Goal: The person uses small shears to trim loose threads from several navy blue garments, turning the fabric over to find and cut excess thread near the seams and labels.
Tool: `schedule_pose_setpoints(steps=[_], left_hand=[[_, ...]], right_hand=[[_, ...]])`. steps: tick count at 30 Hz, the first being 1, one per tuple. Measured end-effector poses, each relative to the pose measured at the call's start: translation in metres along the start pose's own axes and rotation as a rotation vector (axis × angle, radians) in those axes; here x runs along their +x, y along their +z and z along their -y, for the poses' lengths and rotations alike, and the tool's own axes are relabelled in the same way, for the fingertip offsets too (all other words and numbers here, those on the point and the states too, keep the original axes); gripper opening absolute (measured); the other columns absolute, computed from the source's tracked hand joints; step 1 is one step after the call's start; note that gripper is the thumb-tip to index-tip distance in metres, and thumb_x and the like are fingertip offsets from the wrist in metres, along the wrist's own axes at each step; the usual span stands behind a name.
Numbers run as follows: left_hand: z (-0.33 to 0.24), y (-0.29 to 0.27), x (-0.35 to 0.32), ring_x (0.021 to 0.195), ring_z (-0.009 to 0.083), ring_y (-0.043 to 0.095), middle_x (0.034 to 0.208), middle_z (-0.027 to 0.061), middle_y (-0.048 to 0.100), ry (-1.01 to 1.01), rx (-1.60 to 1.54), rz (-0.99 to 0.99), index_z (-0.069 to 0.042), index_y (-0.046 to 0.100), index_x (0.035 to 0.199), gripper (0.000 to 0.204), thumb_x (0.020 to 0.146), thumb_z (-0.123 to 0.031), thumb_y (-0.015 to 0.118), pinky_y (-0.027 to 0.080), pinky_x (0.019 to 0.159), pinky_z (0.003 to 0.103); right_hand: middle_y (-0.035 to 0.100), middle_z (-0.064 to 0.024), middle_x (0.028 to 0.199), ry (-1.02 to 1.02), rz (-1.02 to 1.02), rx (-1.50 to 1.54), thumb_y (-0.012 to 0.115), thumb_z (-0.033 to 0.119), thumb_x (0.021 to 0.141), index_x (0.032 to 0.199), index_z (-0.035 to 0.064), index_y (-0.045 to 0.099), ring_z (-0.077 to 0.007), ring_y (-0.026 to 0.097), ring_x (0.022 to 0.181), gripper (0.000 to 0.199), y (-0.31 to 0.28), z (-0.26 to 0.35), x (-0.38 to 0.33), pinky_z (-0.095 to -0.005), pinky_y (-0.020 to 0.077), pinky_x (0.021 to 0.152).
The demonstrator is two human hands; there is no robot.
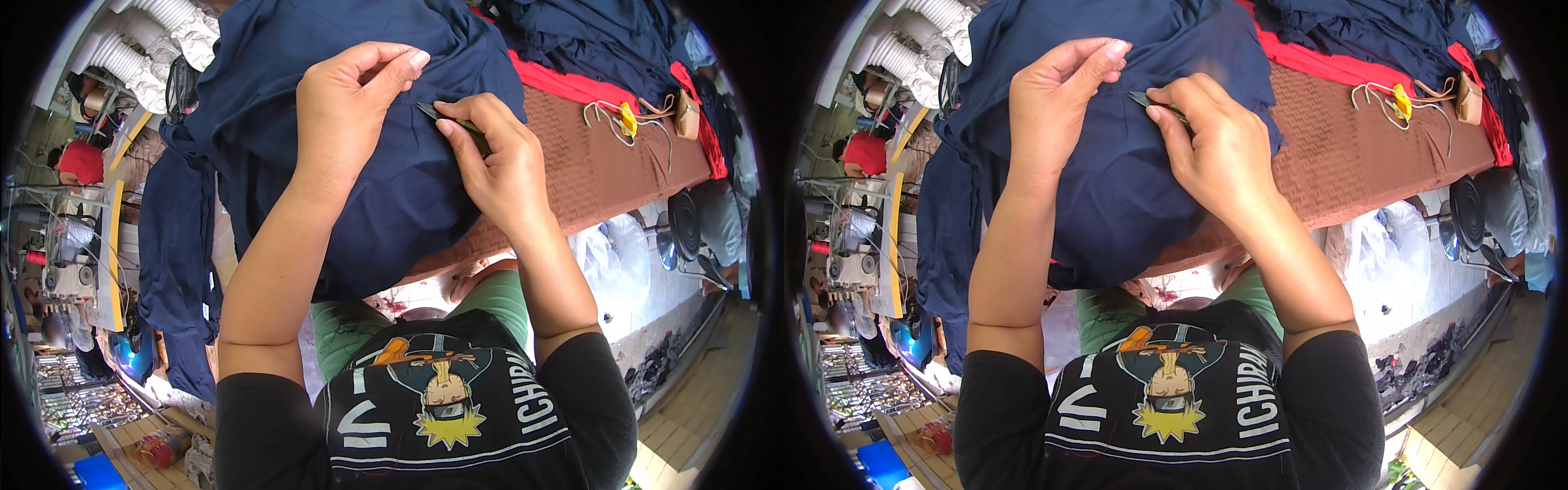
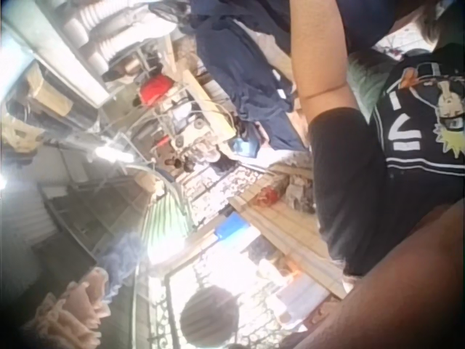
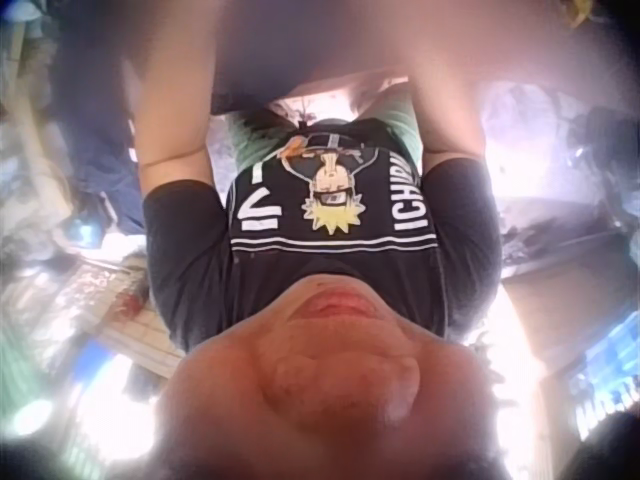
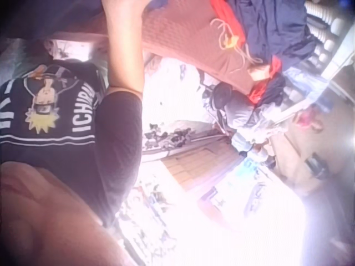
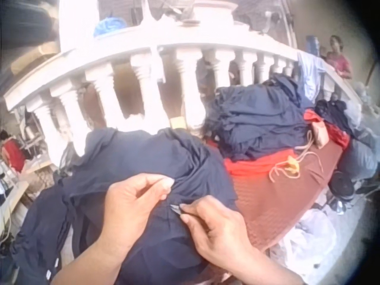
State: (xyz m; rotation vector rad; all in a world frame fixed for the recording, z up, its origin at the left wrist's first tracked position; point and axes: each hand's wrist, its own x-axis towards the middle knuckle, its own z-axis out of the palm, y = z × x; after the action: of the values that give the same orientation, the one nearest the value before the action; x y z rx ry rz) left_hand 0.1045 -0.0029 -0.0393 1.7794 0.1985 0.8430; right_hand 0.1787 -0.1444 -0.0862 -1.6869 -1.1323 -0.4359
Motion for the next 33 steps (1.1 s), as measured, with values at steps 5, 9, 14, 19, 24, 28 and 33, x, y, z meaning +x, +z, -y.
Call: schedule_pose_setpoints(steps=[5, 9, 14, 19, 24, 28, 33], left_hand=[[0.000, -0.001, 0.000, 0.074, 0.0070, 0.060, 0.082, 0.0047, 0.069, -0.007, 0.000, 0.002, 0.003, 0.071, 0.098, 0.019, 0.087, -0.012, 0.071, 0.047, 0.070, 0.019], [0.002, 0.000, 0.001, 0.076, 0.0077, 0.062, 0.083, 0.0047, 0.069, 0.007, 0.012, 0.005, 0.002, 0.072, 0.098, 0.020, 0.087, -0.015, 0.071, 0.048, 0.071, 0.019], [0.000, -0.004, 0.006, 0.080, 0.0095, 0.066, 0.084, 0.0058, 0.071, -0.012, -0.013, -0.032, 0.001, 0.071, 0.098, 0.025, 0.087, -0.021, 0.072, 0.049, 0.072, 0.021], [0.002, -0.008, 0.010, 0.086, 0.0138, 0.070, 0.088, 0.0073, 0.071, -0.086, -0.085, -0.024, 0.000, 0.069, 0.100, 0.028, 0.087, -0.026, 0.072, 0.051, 0.078, 0.023], [0.000, -0.008, 0.009, 0.087, 0.0141, 0.070, 0.089, 0.0070, 0.071, -0.104, -0.123, -0.018, 0.000, 0.069, 0.100, 0.028, 0.088, -0.025, 0.071, 0.051, 0.078, 0.023], [0.002, -0.014, 0.008, 0.086, 0.0148, 0.069, 0.089, 0.0073, 0.071, -0.066, -0.129, 0.007, 0.001, 0.069, 0.100, 0.028, 0.088, -0.024, 0.071, 0.051, 0.077, 0.024], [-0.070, -0.086, -0.008, 0.097, 0.0359, 0.068, 0.090, 0.0192, 0.071, 0.344, 0.038, 0.964, 0.005, 0.069, 0.102, 0.053, 0.096, -0.045, 0.051, 0.042, 0.100, 0.049]], right_hand=[[0.064, -0.0078, 0.086, 0.010, 0.007, -0.010, 0.068, 0.013, 0.083, 0.091, 0.0070, 0.066, -0.0299, 0.065, 0.075, 0.011, 0.004, 0.005, 0.002, -0.0364, 0.0511, 0.063], [0.064, -0.0076, 0.085, 0.006, -0.014, 0.025, 0.068, 0.013, 0.083, 0.092, 0.0072, 0.066, -0.0298, 0.065, 0.075, 0.011, 0.008, 0.007, 0.003, -0.0363, 0.0511, 0.063], [0.064, -0.0079, 0.086, -0.008, -0.009, 0.028, 0.067, 0.011, 0.083, 0.091, 0.0065, 0.065, -0.0293, 0.065, 0.073, 0.010, 0.007, 0.006, 0.002, -0.0356, 0.0506, 0.062], [0.064, -0.0090, 0.084, -0.011, -0.086, 0.056, 0.068, 0.007, 0.083, 0.092, 0.0050, 0.064, -0.0262, 0.064, 0.068, 0.010, 0.005, -0.005, -0.002, -0.0327, 0.0495, 0.058], [0.064, -0.0095, 0.085, -0.005, -0.084, 0.084, 0.068, 0.008, 0.083, 0.093, 0.0045, 0.064, -0.0267, 0.065, 0.068, 0.011, 0.009, -0.002, 0.001, -0.0331, 0.0499, 0.059], [0.064, -0.0100, 0.084, -0.045, -0.094, 0.072, 0.068, 0.009, 0.083, 0.092, 0.0043, 0.064, -0.0288, 0.065, 0.070, 0.011, 0.018, 0.003, 0.006, -0.0348, 0.0507, 0.062], [0.067, -0.0100, 0.086, 0.005, -0.136, 0.019, 0.069, 0.010, 0.084, 0.093, 0.0038, 0.065, -0.0239, 0.067, 0.078, 0.011, -0.012, -0.008, 0.016, -0.0317, 0.0520, 0.070]])
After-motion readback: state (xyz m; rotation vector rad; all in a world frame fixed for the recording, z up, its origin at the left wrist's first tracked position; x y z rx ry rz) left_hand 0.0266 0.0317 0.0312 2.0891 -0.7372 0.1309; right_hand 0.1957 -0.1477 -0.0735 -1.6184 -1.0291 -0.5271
